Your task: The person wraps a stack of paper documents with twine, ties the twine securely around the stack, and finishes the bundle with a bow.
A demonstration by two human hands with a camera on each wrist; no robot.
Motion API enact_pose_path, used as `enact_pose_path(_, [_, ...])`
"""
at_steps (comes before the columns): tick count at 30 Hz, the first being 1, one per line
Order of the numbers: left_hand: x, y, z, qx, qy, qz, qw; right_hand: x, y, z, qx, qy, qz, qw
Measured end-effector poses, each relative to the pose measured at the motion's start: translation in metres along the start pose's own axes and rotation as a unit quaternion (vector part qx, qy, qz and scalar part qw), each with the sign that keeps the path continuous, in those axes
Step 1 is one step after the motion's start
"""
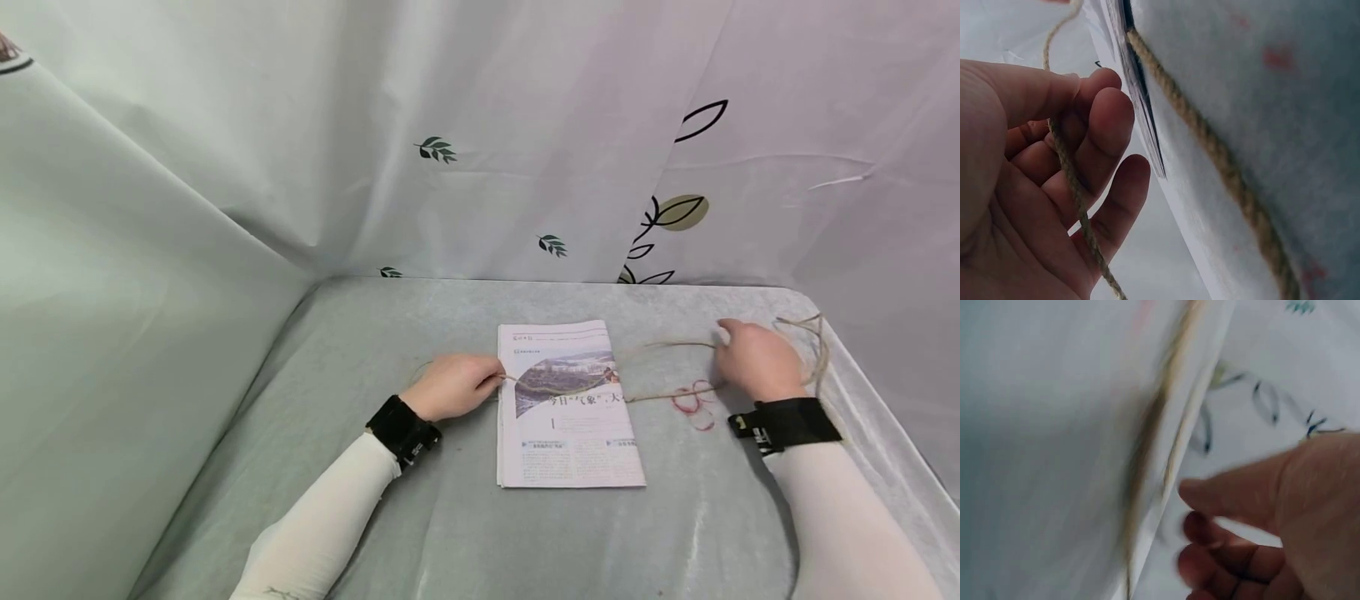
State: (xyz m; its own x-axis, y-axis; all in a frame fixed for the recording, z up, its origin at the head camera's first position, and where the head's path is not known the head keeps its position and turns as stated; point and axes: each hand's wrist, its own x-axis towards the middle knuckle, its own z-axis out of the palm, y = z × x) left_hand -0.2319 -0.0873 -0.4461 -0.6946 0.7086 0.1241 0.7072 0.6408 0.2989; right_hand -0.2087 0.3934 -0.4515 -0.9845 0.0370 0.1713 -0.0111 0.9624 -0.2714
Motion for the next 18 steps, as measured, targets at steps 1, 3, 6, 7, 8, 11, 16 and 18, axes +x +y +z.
enact_pose_path(1, [0.000,0.000,0.000,0.000,-0.002,0.001,1.0000,0.001,-0.005,0.002,0.006,-0.013,-0.020,1.000])
enact_pose_path(3, [0.000,0.000,0.001,0.000,-0.003,0.003,1.0000,0.004,-0.018,0.006,0.022,-0.041,-0.073,0.996])
enact_pose_path(6, [-0.001,0.002,0.001,-0.002,-0.001,0.004,1.0000,0.006,-0.037,0.014,0.034,-0.092,-0.128,0.987])
enact_pose_path(7, [-0.001,0.002,0.001,-0.004,0.001,0.006,1.0000,0.006,-0.041,0.016,0.037,-0.110,-0.136,0.984])
enact_pose_path(8, [-0.001,0.003,0.000,-0.005,0.002,0.009,0.9999,0.006,-0.044,0.018,0.039,-0.124,-0.138,0.982])
enact_pose_path(11, [-0.001,0.003,0.000,-0.007,0.005,0.017,0.9998,0.005,-0.045,0.021,0.046,-0.141,-0.135,0.980])
enact_pose_path(16, [-0.002,0.001,0.000,-0.009,0.002,0.016,0.9998,0.004,-0.038,0.021,0.061,-0.123,-0.135,0.981])
enact_pose_path(18, [-0.002,0.001,-0.001,-0.011,0.001,0.012,0.9999,0.004,-0.035,0.019,0.055,-0.110,-0.142,0.982])
